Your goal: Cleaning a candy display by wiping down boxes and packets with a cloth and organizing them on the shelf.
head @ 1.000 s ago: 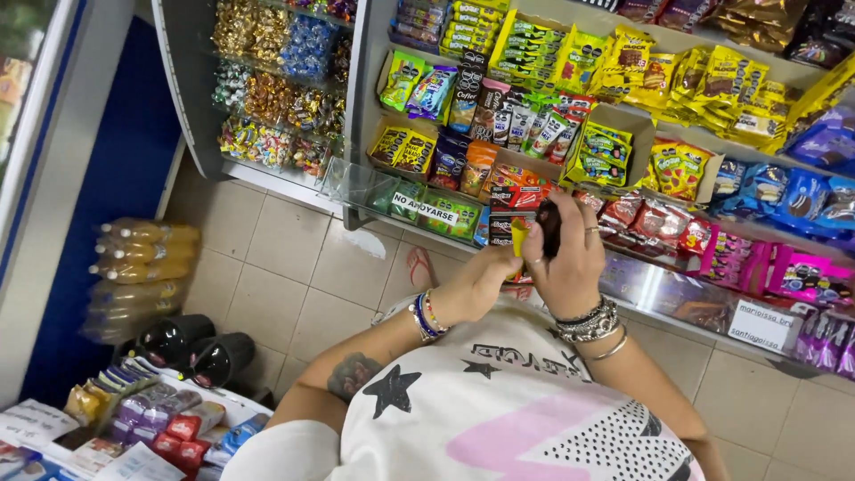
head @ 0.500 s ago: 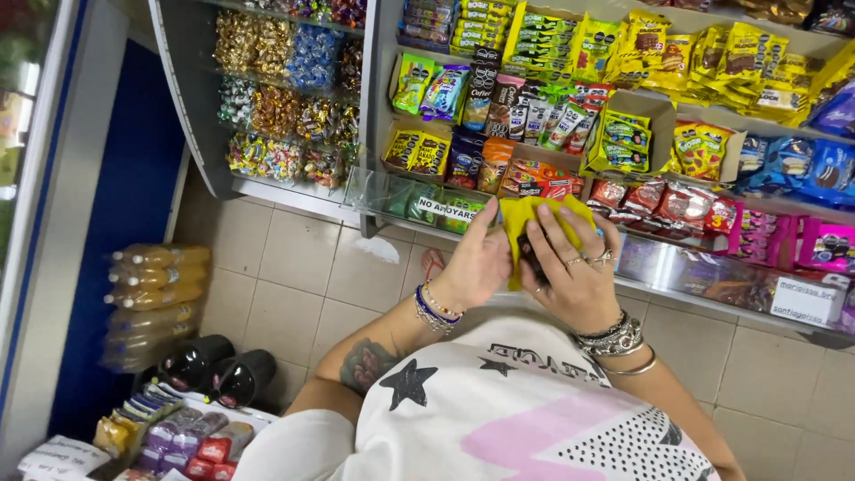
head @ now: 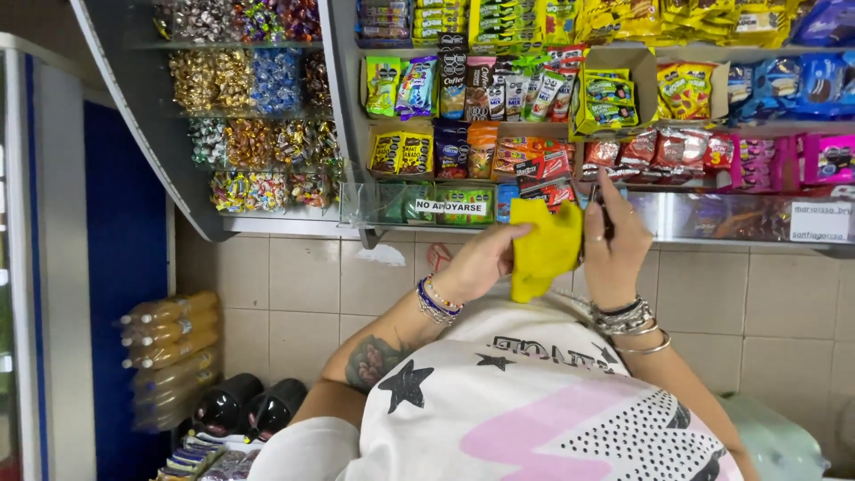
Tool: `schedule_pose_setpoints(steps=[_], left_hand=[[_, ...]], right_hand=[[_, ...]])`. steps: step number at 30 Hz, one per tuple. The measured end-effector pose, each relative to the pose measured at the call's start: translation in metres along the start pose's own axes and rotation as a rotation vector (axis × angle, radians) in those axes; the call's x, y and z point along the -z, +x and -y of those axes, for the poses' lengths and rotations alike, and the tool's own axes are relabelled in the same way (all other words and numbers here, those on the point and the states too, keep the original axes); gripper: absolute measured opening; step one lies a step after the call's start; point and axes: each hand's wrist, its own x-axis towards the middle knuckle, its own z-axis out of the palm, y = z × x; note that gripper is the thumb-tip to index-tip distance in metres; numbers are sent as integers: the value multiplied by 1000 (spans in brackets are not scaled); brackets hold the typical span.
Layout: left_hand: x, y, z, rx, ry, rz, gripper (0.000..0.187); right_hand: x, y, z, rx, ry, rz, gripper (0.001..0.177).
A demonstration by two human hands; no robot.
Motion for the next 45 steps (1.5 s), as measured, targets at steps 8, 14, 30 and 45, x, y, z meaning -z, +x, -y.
schedule_pose_setpoints(steps=[8,14,30,45], left_hand=[[17,-28,-73,-100,530,-286,51],[92,-12,-70,-200,1188,-385,51],[202,75,-1,-613,1754,-81,22],[148,56,-7,-836,1681,-359,42]], right_hand=[[18,-20,-51,-673,321,-76,31],[32,-61,-92,-565,-113,-58,13],[-11,-43,-100,-877,379,51,27],[-27,-54,-138,-580,-562,372,59]])
